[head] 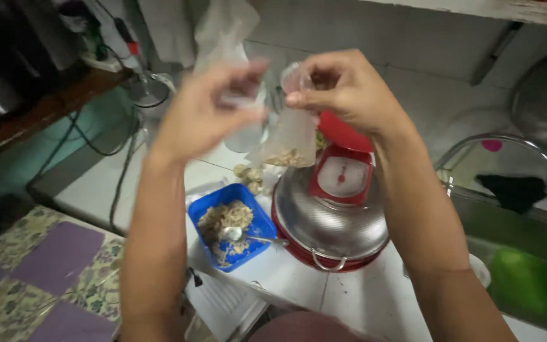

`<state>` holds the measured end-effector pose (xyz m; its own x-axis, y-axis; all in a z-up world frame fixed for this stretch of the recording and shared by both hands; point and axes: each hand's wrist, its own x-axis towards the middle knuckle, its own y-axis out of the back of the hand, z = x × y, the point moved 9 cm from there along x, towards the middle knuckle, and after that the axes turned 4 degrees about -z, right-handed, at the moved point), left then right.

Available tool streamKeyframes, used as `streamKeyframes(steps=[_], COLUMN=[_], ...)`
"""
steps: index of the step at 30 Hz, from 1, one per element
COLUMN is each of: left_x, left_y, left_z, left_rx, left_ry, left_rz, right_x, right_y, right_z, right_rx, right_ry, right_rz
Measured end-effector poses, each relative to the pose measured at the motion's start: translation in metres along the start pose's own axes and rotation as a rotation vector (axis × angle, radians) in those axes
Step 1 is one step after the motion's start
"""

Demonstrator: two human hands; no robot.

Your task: Portioning food ingredients into small plastic bags, weighing them on a scale, and preparing dessert cups with various toppings.

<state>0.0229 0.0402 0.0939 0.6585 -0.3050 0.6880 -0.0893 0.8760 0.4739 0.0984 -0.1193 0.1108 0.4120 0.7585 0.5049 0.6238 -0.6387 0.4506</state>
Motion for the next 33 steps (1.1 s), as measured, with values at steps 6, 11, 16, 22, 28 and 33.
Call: streamKeyframes(steps=[6, 11, 16, 22, 28, 33], left_x=[-0.096, -0.136, -0.151, -0.145, -0.154, -0.145], left_y=[-0.024, -0.015, 0.026, 0.047, 0.058, 0.06], left_z=[-0.101, -0.126, -0.126, -0.11, -0.122, -0.113], left_rx=[-0.121, -0.335, -0.149, 0.31, 0.23, 0.092], left_ry=[0.357, 0.562, 0.608, 0.565, 0.669, 0.569], left_rz=[0.055, 0.159, 0.256, 0.163, 0.212, 0.191], right_x=[0.007, 0.003, -0.004, 0.007, 0.014, 0.027], right_y=[-0.022, -0.043, -0.075, -0.088, -0.097, -0.098], right_z=[0.041, 0.071, 0.114, 0.16, 0.161, 0.16], right_rx=[0.085, 0.136, 0.188, 0.348, 0.344, 0.281], right_ry=[-0.125, -0.203, -0.24, -0.21, -0.23, -0.191], right_rz=[-0.001, 0.036, 0.033, 0.106, 0.11, 0.089])
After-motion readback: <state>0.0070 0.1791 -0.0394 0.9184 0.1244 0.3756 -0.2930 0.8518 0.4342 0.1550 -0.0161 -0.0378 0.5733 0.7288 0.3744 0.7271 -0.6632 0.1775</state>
